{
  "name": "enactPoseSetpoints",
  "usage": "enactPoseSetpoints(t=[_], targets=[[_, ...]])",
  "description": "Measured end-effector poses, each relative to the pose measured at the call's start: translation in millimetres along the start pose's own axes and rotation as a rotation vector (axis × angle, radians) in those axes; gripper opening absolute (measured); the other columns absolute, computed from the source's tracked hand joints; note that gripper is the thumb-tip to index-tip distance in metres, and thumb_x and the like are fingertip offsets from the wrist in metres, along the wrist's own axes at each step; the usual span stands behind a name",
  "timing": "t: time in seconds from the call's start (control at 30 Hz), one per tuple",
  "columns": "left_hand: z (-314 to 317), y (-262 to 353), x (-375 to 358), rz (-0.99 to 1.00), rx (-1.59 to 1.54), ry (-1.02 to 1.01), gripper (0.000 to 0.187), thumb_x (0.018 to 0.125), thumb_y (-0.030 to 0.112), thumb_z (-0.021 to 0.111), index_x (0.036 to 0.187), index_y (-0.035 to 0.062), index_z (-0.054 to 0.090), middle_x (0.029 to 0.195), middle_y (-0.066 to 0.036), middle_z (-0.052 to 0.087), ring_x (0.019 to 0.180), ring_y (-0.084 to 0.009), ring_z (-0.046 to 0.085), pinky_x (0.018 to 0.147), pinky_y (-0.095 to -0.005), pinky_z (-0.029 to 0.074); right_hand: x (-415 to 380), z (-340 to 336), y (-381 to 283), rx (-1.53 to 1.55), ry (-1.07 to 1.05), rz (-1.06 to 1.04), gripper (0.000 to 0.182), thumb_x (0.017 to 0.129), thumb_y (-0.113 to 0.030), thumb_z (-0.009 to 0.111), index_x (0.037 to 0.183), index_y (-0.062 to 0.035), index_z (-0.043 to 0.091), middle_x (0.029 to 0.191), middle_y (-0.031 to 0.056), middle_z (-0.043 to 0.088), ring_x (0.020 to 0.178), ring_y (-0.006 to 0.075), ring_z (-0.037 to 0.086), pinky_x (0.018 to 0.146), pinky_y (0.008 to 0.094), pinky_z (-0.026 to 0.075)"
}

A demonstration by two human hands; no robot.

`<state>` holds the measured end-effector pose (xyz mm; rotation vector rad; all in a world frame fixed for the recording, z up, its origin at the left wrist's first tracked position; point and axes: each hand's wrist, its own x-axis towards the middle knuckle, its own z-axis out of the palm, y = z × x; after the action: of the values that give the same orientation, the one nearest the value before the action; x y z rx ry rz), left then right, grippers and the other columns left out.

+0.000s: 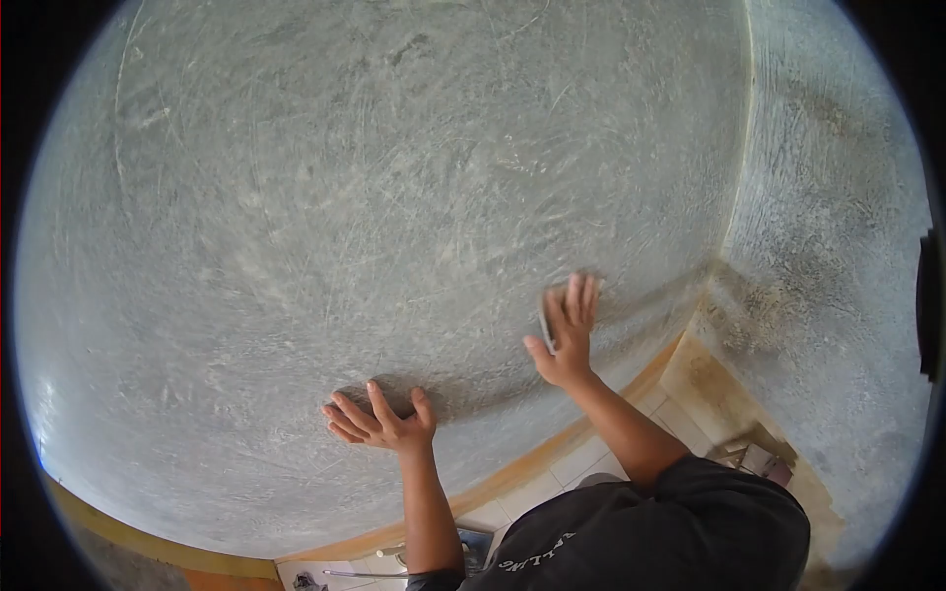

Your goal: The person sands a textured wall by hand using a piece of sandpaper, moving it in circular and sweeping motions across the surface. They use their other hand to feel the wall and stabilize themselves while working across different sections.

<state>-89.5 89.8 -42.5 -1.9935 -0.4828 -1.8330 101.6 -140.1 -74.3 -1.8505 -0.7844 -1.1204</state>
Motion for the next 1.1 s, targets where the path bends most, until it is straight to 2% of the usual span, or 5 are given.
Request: enactPoseSetpoints(t=[0.13, 0.47, 0.77, 0.97, 1.1], targets=[[-2.0, 0.9, -1.0, -0.015, -0.006, -0.012, 0.068, 0.097, 0.058, 0.053, 0.15, 0.0148, 0.052, 0.164, -0.029, 0.031, 0.155, -0.0502, 0.02, 0.122, -0.0654, 0.012, 16.8, -11.3, 67.2, 0.167, 0.205, 0.428, 0.079, 0.104, -0.057, 0.045, 0.166, -0.0114, 0.024, 0.172, 0.0247, 0.006, 0.159, 0.0454, 0.0, 0.123, 0.0668, 0.003], [-3.7, 49.6, 12.5, -0.108, -0.065, -0.047, 0.065, 0.102, 0.057, 0.048, 0.15, 0.0123, 0.051, 0.166, -0.028, 0.026, 0.156, -0.0498, 0.016, 0.121, -0.0684, 0.01, 41.4, -26.3, 53.7, -0.011, 0.038, 0.027, 0.079, 0.105, -0.057, 0.044, 0.166, -0.0113, 0.023, 0.172, 0.0254, 0.005, 0.158, 0.0465, 0.0, 0.123, 0.067, 0.002], [20.8, 155.8, 49.2, -0.126, -0.094, -0.043, 0.066, 0.102, 0.058, 0.048, 0.149, 0.0119, 0.052, 0.166, -0.028, 0.026, 0.156, -0.0492, 0.016, 0.121, -0.0688, 0.009, 131.5, -73.4, 191.8, 0.177, 0.378, 0.568, 0.08, 0.105, -0.054, 0.045, 0.164, -0.005, 0.024, 0.172, 0.0256, 0.008, 0.158, 0.0474, 0.003, 0.123, 0.0665, 0.005], [44.9, 242.7, 75.4, -0.091, -0.12, -0.095, 0.067, 0.102, 0.059, 0.049, 0.149, 0.0114, 0.052, 0.166, -0.03, 0.025, 0.157, -0.049, 0.013, 0.122, -0.0675, 0.005, 74.7, -76.7, 250.9, -0.138, 0.074, -0.021, 0.083, 0.105, -0.055, 0.045, 0.162, 0.0009, 0.025, 0.17, 0.0288, 0.015, 0.157, 0.0505, 0.008, 0.123, 0.0661, 0.009], [63.6, 289.2, 73.6, -0.055, -0.087, -0.082, 0.068, 0.101, 0.059, 0.049, 0.15, 0.0111, 0.05, 0.166, -0.03, 0.025, 0.156, -0.0496, 0.013, 0.121, -0.0679, 0.005, 105.1, -100.1, 327.7, 0.069, 0.296, 0.403, 0.081, 0.104, -0.055, 0.047, 0.161, -0.001, 0.03, 0.17, 0.0261, 0.014, 0.156, 0.0528, 0.005, 0.121, 0.0696, 0.01]])
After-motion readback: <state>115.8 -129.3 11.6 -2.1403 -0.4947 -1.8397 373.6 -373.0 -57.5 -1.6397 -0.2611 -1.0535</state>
